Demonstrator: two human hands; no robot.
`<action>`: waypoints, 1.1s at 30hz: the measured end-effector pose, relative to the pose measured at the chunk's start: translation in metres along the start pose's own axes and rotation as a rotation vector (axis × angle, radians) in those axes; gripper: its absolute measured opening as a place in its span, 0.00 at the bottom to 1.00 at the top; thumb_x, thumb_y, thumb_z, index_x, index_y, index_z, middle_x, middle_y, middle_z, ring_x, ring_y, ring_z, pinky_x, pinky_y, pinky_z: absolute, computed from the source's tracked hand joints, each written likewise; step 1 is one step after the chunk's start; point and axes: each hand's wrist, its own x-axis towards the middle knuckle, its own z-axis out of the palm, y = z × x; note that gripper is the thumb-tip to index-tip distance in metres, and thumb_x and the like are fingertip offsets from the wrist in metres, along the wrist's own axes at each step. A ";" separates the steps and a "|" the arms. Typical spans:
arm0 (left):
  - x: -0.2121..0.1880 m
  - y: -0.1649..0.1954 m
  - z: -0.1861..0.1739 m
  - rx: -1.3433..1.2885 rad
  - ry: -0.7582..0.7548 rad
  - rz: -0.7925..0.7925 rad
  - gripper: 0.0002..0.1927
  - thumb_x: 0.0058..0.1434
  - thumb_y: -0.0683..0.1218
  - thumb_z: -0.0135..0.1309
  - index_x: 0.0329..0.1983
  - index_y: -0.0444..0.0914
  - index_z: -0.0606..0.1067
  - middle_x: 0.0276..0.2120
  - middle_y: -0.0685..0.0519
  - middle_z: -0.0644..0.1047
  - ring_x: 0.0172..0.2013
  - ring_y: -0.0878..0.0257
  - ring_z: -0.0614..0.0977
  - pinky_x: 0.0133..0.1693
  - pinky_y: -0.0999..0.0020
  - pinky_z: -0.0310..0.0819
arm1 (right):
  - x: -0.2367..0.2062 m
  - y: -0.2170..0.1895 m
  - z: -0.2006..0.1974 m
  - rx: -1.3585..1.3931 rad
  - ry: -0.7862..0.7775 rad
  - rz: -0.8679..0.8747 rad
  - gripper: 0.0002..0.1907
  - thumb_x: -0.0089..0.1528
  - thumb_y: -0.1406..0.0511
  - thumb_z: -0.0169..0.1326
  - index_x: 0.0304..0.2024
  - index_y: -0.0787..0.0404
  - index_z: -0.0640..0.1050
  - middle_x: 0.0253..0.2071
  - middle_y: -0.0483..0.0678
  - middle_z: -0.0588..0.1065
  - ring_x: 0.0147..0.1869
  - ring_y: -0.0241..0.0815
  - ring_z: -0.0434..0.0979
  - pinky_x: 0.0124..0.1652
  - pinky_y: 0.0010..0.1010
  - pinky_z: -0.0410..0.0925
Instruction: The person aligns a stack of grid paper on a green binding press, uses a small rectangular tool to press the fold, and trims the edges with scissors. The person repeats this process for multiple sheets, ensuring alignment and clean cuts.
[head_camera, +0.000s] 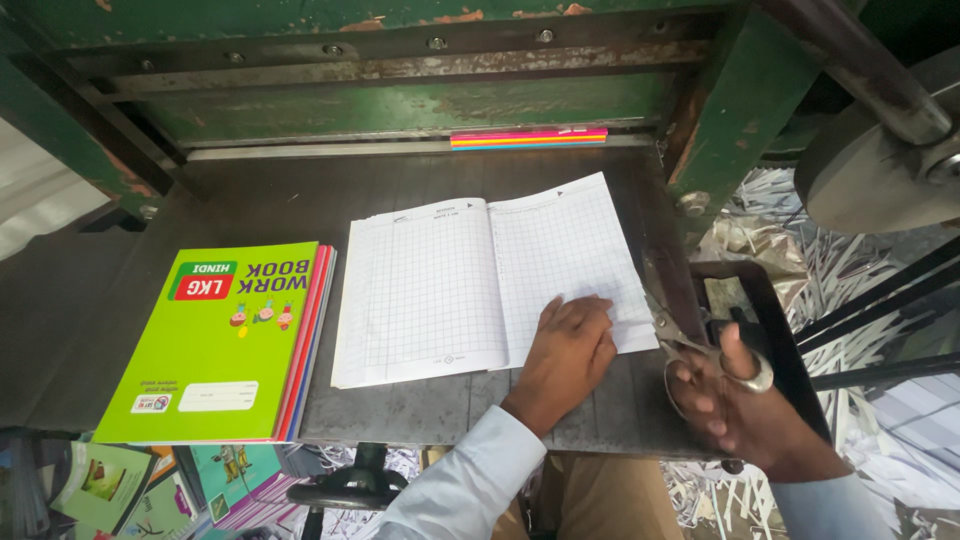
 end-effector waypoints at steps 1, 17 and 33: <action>0.000 0.000 0.000 -0.003 0.000 0.004 0.11 0.65 0.42 0.50 0.49 0.34 0.72 0.54 0.43 0.78 0.60 0.46 0.76 0.66 0.42 0.60 | 0.001 -0.003 0.001 -0.007 0.012 0.017 0.45 0.49 0.26 0.43 0.35 0.60 0.69 0.19 0.40 0.62 0.13 0.32 0.60 0.11 0.21 0.55; 0.000 0.002 -0.002 -0.008 -0.027 0.017 0.07 0.64 0.43 0.50 0.43 0.36 0.70 0.57 0.44 0.78 0.63 0.47 0.75 0.68 0.40 0.59 | 0.010 -0.015 0.021 -0.075 0.032 -0.030 0.42 0.51 0.27 0.41 0.33 0.57 0.68 0.19 0.38 0.60 0.15 0.30 0.55 0.13 0.21 0.52; 0.000 0.001 0.001 0.026 -0.039 0.017 0.07 0.64 0.44 0.50 0.42 0.35 0.70 0.59 0.44 0.77 0.65 0.47 0.74 0.68 0.40 0.57 | 0.014 -0.009 0.027 0.013 0.002 -0.063 0.39 0.54 0.30 0.43 0.33 0.58 0.69 0.19 0.38 0.60 0.16 0.29 0.55 0.13 0.21 0.52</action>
